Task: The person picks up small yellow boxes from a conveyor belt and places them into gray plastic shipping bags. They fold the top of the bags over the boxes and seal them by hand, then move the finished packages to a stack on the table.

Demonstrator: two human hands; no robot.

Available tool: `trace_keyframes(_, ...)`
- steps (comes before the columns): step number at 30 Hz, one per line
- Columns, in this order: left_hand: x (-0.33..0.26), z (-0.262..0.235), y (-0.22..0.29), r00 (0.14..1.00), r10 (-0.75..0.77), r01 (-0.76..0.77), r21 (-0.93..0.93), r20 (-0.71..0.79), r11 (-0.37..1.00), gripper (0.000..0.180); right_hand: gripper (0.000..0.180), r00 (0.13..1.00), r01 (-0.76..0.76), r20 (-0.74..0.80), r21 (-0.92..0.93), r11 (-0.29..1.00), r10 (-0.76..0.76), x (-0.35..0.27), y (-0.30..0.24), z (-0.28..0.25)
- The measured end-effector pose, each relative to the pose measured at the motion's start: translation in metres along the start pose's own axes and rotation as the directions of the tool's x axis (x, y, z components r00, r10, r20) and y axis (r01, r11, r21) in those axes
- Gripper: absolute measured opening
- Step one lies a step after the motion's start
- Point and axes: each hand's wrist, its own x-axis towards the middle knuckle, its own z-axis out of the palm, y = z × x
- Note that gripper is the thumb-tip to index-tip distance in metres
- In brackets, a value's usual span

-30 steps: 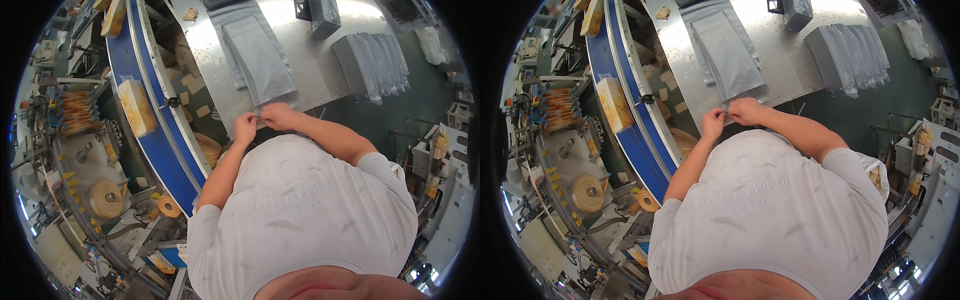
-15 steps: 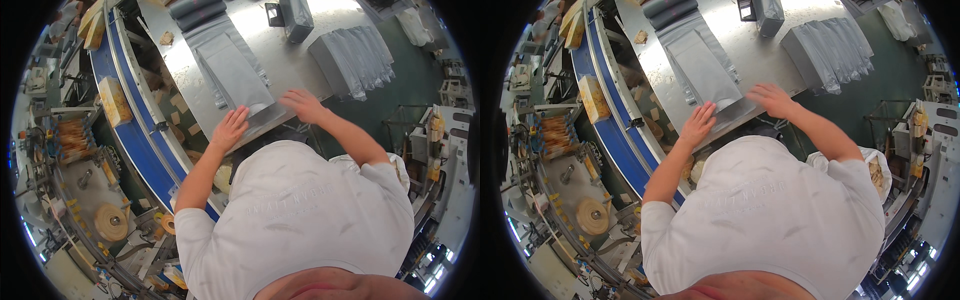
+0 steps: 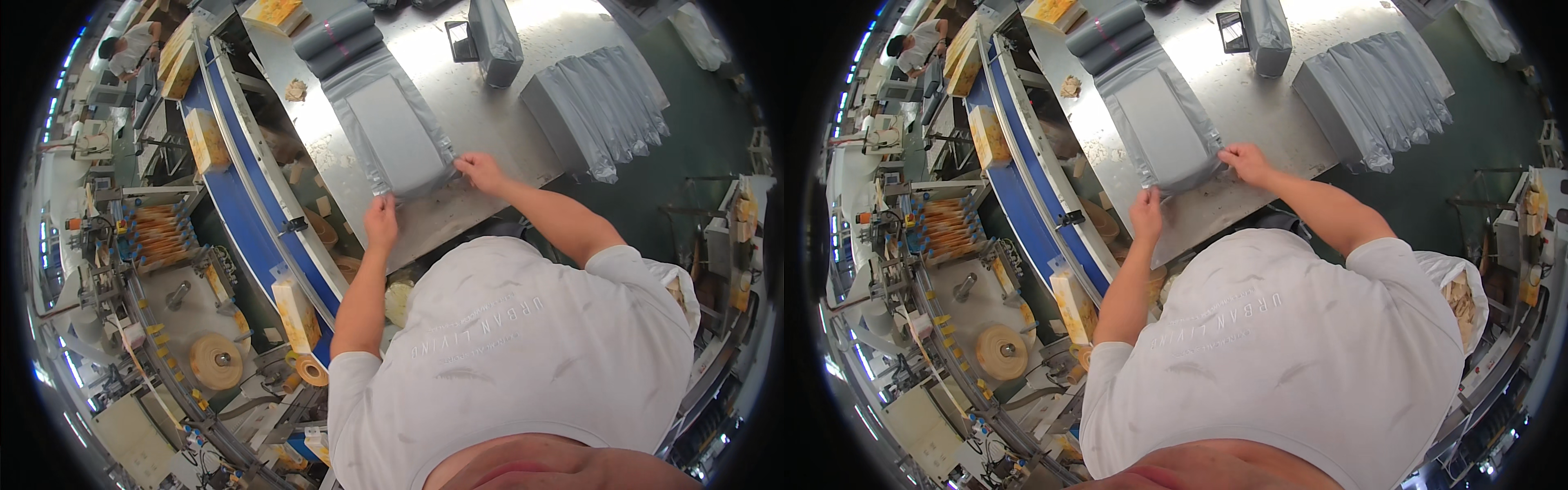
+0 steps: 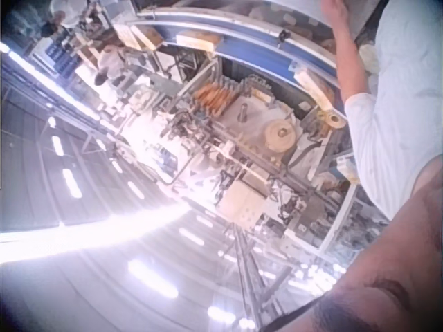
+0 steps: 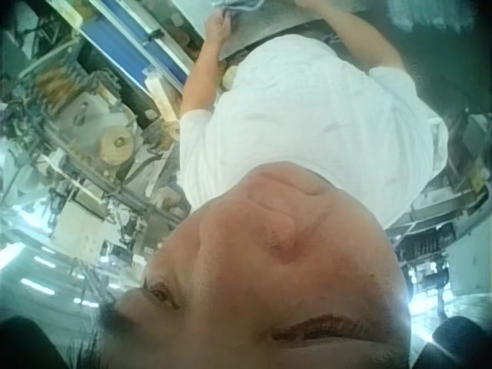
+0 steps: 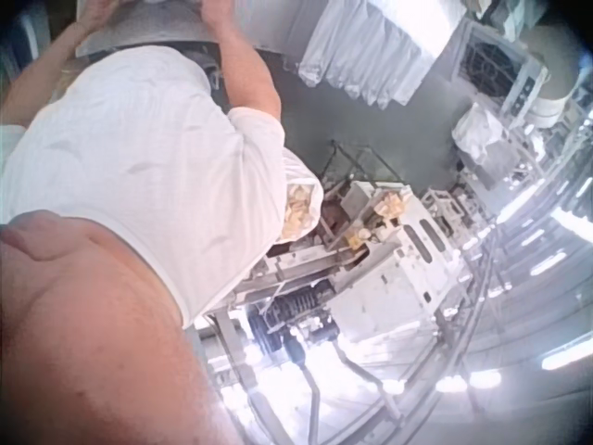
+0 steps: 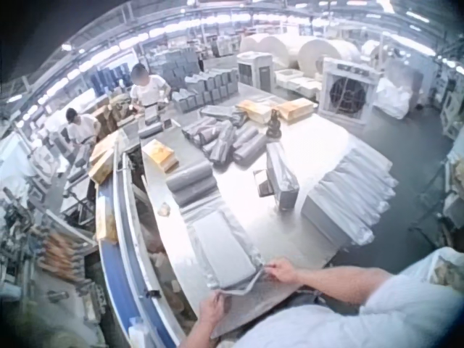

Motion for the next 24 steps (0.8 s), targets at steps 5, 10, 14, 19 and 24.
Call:
trace_keyframes(5, 0.023, 0.036, 0.013, 0.849, -0.48, 0.358, -0.43, -0.219, 0.829, 0.021, 0.037, 0.946, -0.103, -0.323, -0.287, 0.953, 0.005, 0.038, 0.001, 0.048)
trace_keyframes(10, 0.015, 0.059, 0.065, 0.942, -0.151, 0.084, -0.224, -0.301, 0.971, 0.049, 0.056, 0.876, 0.25, -0.321, -0.337, 0.908, -0.36, 0.036, 0.003, 0.057)
trace_keyframes(14, -0.027, 0.071, 0.08, 0.998, 0.066, -0.069, -0.309, -0.018, 0.949, 0.085, 0.067, 0.993, 0.101, -0.09, 0.232, 0.967, -0.082, 0.006, -0.028, 0.042)
trace_keyframes(19, -0.04, 0.064, 0.126, 0.85, 0.358, -0.29, -0.225, 0.387, 0.93, 0.056, 0.068, 0.971, 0.038, -0.175, 0.783, 0.621, 0.16, -0.073, -0.016, -0.069)
trace_keyframes(24, -0.033, 0.073, 0.077, 0.88, 0.225, -0.162, -0.18, 0.419, 0.97, 0.029, 0.059, 0.612, 0.036, -0.388, -0.856, 0.515, -0.689, -0.173, -0.006, -0.103)
